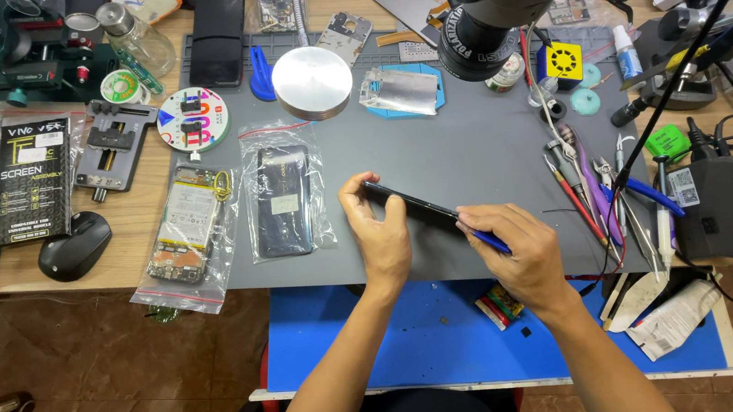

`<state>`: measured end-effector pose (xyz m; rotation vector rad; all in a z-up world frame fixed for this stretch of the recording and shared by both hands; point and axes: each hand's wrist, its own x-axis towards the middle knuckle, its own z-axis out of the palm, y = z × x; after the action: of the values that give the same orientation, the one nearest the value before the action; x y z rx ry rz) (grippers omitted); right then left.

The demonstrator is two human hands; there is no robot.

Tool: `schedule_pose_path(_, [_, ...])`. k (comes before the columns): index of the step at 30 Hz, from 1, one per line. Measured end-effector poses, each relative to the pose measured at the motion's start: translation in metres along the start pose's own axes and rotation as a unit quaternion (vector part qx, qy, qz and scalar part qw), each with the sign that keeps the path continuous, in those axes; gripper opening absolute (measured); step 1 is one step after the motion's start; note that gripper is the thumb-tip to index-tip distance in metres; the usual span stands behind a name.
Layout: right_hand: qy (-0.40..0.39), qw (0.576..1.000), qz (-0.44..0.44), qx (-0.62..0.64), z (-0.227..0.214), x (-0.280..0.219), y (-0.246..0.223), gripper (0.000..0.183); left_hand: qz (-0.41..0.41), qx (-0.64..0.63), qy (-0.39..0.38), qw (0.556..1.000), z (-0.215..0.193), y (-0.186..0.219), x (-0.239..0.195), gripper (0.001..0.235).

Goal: The person removes a smartphone from a plastic bag and uses a blue prying tool to separate the back cover from the device. They carefully pry along the edges to detach the cover, revealing the internal components, and then place the back cover on the table.

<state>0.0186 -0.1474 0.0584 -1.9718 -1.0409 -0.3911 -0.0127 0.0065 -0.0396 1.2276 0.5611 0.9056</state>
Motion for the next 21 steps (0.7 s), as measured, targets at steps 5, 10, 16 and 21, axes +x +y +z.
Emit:
schedule_pose_path(5, [0.012, 1.000, -0.009, -0.008, 0.001, 0.000, -0.001, 0.009, -0.023, -0.042, 0.017, 0.999, 0.002, -0.001, 0.002, 0.043])
schedule_pose_path(10, [0.014, 1.000, -0.012, -0.006, 0.001, -0.001, -0.002, 0.009, -0.029, -0.052, 0.030, 0.998, 0.000, 0.011, 0.002, 0.038])
schedule_pose_path(16, [0.017, 1.000, -0.016, -0.001, 0.003, -0.005, -0.002, 0.009, -0.045, -0.054, 0.037, 0.997, -0.006, 0.013, 0.006, 0.023])
schedule_pose_path(21, [0.021, 0.999, -0.032, -0.010, 0.005, -0.009, -0.003, 0.010, -0.051, -0.044, 0.031, 0.997, -0.012, 0.027, 0.006, 0.019])
